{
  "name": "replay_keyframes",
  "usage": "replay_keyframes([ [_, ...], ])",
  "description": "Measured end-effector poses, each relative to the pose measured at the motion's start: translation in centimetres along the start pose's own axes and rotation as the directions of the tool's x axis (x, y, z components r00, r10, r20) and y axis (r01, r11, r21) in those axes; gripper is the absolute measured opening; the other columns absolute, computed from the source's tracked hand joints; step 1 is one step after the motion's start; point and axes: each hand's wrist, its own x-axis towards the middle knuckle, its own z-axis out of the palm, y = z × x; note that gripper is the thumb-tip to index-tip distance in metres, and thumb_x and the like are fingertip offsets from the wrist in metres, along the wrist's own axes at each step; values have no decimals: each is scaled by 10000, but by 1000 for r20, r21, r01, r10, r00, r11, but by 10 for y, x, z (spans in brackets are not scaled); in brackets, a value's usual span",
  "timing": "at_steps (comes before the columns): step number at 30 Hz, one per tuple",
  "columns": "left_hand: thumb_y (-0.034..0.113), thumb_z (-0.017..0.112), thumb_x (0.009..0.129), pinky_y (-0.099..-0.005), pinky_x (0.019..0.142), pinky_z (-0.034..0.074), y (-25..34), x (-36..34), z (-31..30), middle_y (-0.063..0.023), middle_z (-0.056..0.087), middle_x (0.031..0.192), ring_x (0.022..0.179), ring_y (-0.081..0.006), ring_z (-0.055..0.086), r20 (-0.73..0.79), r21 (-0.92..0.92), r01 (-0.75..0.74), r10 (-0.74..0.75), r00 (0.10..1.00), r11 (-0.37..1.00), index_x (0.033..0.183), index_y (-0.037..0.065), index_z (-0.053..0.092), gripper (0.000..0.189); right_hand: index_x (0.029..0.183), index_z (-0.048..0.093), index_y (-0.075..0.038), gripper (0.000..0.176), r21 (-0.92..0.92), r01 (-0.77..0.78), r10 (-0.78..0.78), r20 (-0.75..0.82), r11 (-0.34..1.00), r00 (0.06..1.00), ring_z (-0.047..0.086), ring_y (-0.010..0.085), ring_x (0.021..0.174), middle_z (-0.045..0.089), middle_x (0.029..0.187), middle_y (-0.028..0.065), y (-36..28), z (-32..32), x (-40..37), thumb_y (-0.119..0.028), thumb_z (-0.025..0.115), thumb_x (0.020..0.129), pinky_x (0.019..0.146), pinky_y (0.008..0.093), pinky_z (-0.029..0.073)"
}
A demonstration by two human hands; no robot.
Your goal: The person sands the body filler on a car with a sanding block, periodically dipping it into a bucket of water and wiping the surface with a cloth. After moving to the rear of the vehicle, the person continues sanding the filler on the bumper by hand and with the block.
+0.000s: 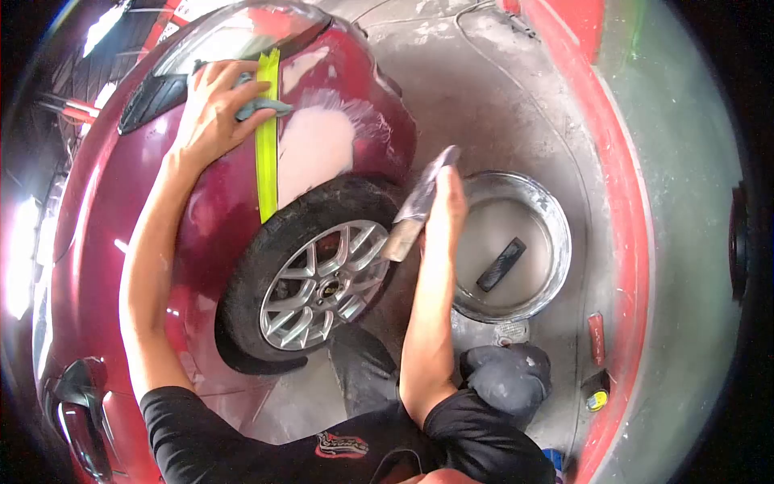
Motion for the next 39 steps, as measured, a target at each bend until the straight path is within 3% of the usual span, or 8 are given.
replay_keyframes([
  [5,191,785,860,-531,1199,412,54,5,65,-174,498,1593,1495,-412,427,181,-128,58,-34,983,990,1310,96,706,466,1582,478,-8,552,134,78,-68,-74,988,995,598,185,1278,605,1477,99,-79,14,-15,-290,583,1119,1080,335,482],
  [9,117,623,908,-506,1198,429,103,13,141,-201,528,1568,1517,-389,418,248,-79,21,-1,969,997,1056,21,724,203,1487,546,-21,542,3,176,-174,-129,984,976,640,196,1119,634,1309,100,-94,9,-21,-386,596,1090,945,354,536],
  [16,198,640,907,-456,1101,501,188,7,247,-141,641,1272,1372,-356,533,335,-91,-65,92,938,994,975,67,748,183,1481,550,6,629,-36,84,-88,-112,996,990,654,204,1086,642,1262,110,-106,-19,-5,-453,626,1057,916,372,547],
  [20,190,648,908,-487,1152,457,202,-30,203,-141,605,1399,1459,-369,461,503,-139,-67,129,854,988,987,90,756,167,1545,532,-4,566,-157,76,-93,-102,985,990,616,227,1280,612,1491,169,-130,-22,-9,-337,622,1096,1071,350,491],
  [28,87,702,837,-612,1209,361,187,-104,70,-119,534,1541,1532,-402,379,271,-18,381,-362,892,925,1224,134,731,391,1521,582,-42,540,-321,115,-110,34,940,993,627,139,1018,698,1281,123,-118,-9,-30,-292,698,1057,917,301,521],
  [32,-26,787,705,-584,1134,433,228,-140,46,-139,577,1465,1454,-413,474,41,-99,536,-534,844,839,1190,112,749,505,1489,619,-78,557,-460,378,-232,342,804,911,678,232,1018,698,1240,182,-98,-20,-18,-295,765,998,921,385,547],
  [36,-56,796,773,-515,972,533,293,-146,66,-156,662,1267,1190,-371,644,34,-512,560,-636,771,651,1120,72,734,375,1452,656,-151,586,-721,643,-243,596,259,765,667,405,1064,637,1156,218,-111,-28,-8,-339,821,921,945,495,545],
  [39,-7,794,850,-465,941,544,331,-145,112,-132,682,1207,1135,-346,657,136,-733,523,-660,738,434,1091,60,737,256,1456,650,-131,644,-793,610,63,608,-9,791,666,429,1121,654,1166,235,-122,-58,2,-368,830,885,991,490,527],
])
